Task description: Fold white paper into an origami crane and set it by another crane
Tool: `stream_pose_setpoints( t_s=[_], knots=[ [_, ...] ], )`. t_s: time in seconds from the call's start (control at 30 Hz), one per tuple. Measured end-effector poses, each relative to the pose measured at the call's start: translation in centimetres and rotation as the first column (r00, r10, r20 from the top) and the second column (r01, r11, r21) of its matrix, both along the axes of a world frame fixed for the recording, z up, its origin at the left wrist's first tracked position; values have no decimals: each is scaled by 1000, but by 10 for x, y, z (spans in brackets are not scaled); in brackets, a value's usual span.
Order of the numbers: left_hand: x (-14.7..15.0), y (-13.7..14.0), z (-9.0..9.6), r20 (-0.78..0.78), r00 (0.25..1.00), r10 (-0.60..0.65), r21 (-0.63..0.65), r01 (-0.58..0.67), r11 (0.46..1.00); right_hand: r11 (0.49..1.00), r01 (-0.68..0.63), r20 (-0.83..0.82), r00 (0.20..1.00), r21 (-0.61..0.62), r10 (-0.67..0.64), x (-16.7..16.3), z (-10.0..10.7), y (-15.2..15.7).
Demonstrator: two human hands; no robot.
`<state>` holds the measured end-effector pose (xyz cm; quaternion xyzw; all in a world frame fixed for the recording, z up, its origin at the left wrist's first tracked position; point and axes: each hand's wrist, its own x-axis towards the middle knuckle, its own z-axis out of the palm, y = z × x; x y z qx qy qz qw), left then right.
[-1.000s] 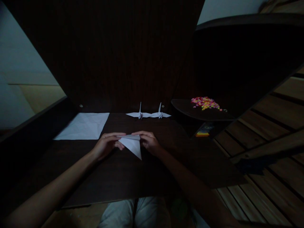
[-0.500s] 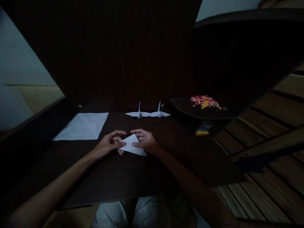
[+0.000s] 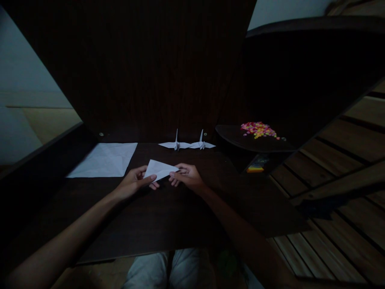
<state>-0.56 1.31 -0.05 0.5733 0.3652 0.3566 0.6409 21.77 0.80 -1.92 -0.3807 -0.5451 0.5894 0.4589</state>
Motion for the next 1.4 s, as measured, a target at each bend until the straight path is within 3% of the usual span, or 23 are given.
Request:
stream_pose_setpoints(
  t_s=[0.17,0.37,0.7,0.9,1.07,1.27,1.33,1.4],
  knots=[
    [1,-1,-1,42,999,-31,-19,32,999,987,157,-117,980,-22,-159,-4,0,2],
    [6,-4,-4,-5,1000,3,-37,-3,999,986,166,-154,974,-28,-168,-11,1,-3],
    [-1,-4,-5,-267,964,9,240,58,969,986,159,-155,977,53,-149,-17,3,-10],
    [-1,-6,-5,-343,937,73,434,89,897,942,183,23,980,281,-198,-13,2,-14],
    [-2,-4,-6,-383,920,86,601,177,779,850,159,231,923,502,-309,-10,3,-19],
    [-3,-3,-6,-389,919,66,666,231,710,725,52,310,881,686,-357,-5,8,-21],
    [-4,-3,-6,-385,921,66,695,242,677,714,10,317,892,700,-323,-5,11,-21],
    [-5,-3,-7,-378,921,91,729,235,643,738,-3,306,911,675,-275,-5,13,-21]
  ],
)
